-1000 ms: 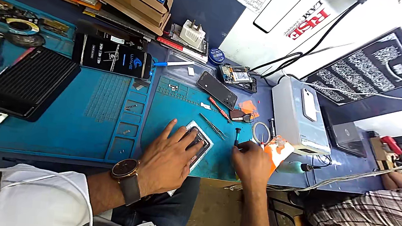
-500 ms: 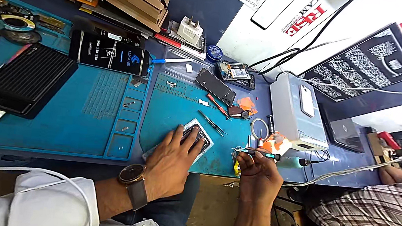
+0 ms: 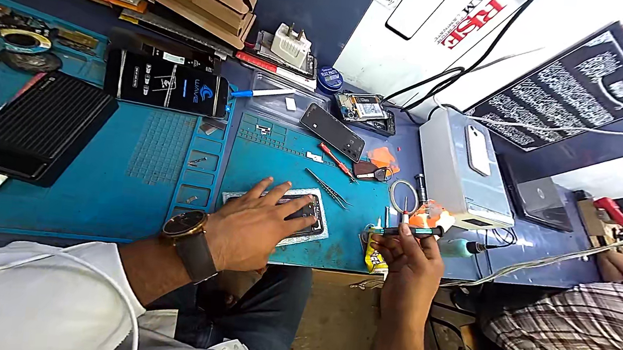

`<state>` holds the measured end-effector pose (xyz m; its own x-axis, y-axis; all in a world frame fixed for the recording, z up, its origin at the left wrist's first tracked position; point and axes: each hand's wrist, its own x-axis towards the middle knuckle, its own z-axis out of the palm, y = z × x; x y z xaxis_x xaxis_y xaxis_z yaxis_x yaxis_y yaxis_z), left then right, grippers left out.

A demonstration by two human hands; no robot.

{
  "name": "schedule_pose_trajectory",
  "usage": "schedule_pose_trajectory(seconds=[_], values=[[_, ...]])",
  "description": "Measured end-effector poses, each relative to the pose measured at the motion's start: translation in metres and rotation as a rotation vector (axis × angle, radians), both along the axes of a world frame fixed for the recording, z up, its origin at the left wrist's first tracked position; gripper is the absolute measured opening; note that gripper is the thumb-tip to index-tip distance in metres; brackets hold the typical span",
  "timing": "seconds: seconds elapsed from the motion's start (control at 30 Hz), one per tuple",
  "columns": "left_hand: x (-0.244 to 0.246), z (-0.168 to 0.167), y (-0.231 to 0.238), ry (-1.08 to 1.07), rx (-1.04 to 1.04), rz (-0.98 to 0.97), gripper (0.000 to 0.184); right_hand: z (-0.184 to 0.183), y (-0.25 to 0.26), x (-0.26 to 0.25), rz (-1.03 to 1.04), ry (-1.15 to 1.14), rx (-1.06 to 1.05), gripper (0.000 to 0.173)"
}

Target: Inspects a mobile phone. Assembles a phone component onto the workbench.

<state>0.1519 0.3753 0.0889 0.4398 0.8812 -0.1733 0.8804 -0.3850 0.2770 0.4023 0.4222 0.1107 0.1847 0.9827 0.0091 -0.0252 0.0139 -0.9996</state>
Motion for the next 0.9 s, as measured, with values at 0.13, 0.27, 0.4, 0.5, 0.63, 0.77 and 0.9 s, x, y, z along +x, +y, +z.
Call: schedule_pose_trajectory(seconds=[0.13, 0.27, 0.4, 0.5, 0.63, 0.77, 0.9], values=[[0.001, 0.001, -0.002, -0.009, -0.003, 0.005, 0.087, 0.006, 0.035, -0.004, 0.065, -0.31, -0.136, 0.017], [0.004, -0.002, -0.008, -0.019, 0.026, 0.033, 0.082, 0.004, 0.07, -0.015, 0.158, -1.119, -0.231, 0.03], [0.007, -0.007, -0.026, -0.144, 0.195, 0.063, 0.065, 0.015, 0.077, -0.039, 0.135, -1.524, -0.26, 0.046], [0.016, -0.014, -0.047, -0.363, 0.274, 0.003, 0.05, 0.004, 0.093, -0.054, 0.164, -1.434, 0.118, 0.028], [0.024, -0.02, -0.067, -0.574, 0.256, -0.186, 0.039, -0.028, 0.125, -0.074, 0.353, -1.419, 0.386, 0.018], [0.022, -0.021, -0.073, -0.631, 0.301, -0.207, 0.043, -0.038, 0.125, -0.082, 0.328, -1.488, 0.384, 0.018], [0.019, -0.013, -0.07, -0.661, 0.306, -0.214, 0.06, 0.008, 0.07, -0.056, 0.13, -0.975, 0.689, 0.027]])
